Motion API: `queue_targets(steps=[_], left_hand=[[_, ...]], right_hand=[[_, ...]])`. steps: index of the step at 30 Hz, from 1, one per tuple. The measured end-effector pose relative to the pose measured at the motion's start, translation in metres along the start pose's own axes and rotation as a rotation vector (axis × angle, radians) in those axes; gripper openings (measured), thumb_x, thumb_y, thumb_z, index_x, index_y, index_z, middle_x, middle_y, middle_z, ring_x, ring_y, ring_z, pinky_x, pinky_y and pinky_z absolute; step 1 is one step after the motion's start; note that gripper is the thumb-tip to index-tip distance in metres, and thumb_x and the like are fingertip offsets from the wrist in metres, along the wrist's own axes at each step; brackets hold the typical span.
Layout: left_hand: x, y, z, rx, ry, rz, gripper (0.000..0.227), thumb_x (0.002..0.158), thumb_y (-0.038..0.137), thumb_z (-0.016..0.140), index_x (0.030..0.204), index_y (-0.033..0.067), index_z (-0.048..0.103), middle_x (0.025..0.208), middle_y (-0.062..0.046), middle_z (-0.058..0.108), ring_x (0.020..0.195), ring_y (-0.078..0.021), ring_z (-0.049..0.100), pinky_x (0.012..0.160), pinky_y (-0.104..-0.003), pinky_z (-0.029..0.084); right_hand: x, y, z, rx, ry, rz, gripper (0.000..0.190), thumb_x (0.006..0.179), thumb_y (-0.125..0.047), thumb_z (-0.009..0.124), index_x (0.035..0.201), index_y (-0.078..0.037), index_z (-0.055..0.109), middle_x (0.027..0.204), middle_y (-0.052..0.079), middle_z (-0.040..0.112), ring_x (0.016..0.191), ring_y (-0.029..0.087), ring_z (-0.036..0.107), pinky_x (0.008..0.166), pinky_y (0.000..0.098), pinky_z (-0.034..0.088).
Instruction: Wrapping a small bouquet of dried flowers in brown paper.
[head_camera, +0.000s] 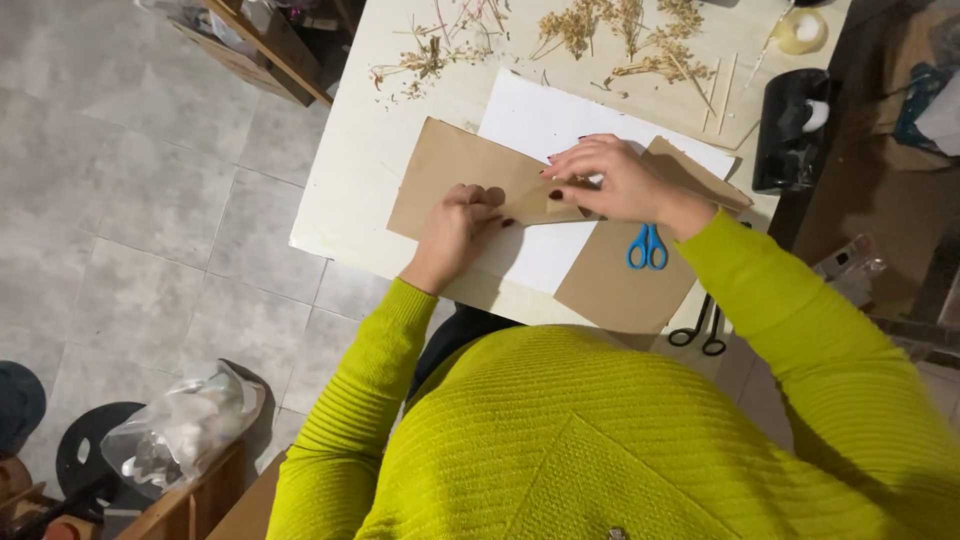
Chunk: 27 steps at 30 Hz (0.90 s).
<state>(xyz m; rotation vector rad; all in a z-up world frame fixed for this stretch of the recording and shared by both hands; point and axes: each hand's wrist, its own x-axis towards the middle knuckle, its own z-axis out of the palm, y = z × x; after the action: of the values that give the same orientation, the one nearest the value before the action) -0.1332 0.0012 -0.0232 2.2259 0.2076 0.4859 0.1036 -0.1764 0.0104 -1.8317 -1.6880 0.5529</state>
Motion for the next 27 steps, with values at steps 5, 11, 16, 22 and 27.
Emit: queue_targets(steps=[5,11,16,22,27], left_hand=[[0.008,-0.001,-0.011,-0.040,-0.065,-0.032,0.019,0.077,0.007,0.085,0.094,-0.0005,0.079,0.097,-0.014,0.071,0.092,-0.0310,0.069,0.082,-0.039,0.057],[0.011,-0.012,-0.012,-0.030,-0.148,-0.141,0.037,0.063,0.006,0.090,0.095,-0.0058,0.075,0.101,-0.018,0.071,0.093,-0.0344,0.069,0.082,-0.040,0.056],[0.008,-0.010,-0.016,-0.032,-0.121,-0.043,0.030,0.062,0.003,0.090,0.089,0.0017,0.077,0.108,-0.018,0.074,0.100,-0.0351,0.070,0.086,-0.040,0.057],[0.006,0.014,-0.027,-0.144,-0.097,-0.178,0.074,0.067,0.001,0.085,0.135,0.0084,0.058,0.121,-0.018,0.072,0.105,-0.0344,0.070,0.088,-0.041,0.057],[0.001,0.039,-0.024,0.104,0.038,-0.077,0.080,0.065,0.016,0.094,0.136,0.0080,0.059,0.121,-0.020,0.062,0.113,-0.0390,0.059,0.092,-0.044,0.052]], right_hand=[[0.015,0.003,0.000,0.120,-0.040,0.162,0.020,0.092,-0.022,0.077,0.107,-0.009,0.080,0.107,0.006,0.077,0.099,0.018,0.071,0.092,0.0361,0.052],[0.026,0.023,0.009,0.324,-0.066,0.304,0.019,0.094,-0.021,0.076,0.101,-0.004,0.078,0.096,0.005,0.076,0.082,0.009,0.064,0.073,0.0264,0.053],[0.035,0.036,0.014,0.358,-0.069,0.339,0.017,0.091,-0.019,0.079,0.097,-0.003,0.079,0.081,0.002,0.075,0.076,0.005,0.061,0.071,0.0240,0.050],[0.039,0.045,0.019,0.387,-0.072,0.406,0.013,0.091,-0.016,0.078,0.093,-0.003,0.080,0.077,0.002,0.073,0.073,0.005,0.057,0.068,0.0245,0.048],[0.042,0.047,0.021,0.367,-0.087,0.399,0.011,0.088,-0.015,0.078,0.091,-0.004,0.079,0.082,0.000,0.077,0.076,0.002,0.063,0.071,0.0225,0.050]])
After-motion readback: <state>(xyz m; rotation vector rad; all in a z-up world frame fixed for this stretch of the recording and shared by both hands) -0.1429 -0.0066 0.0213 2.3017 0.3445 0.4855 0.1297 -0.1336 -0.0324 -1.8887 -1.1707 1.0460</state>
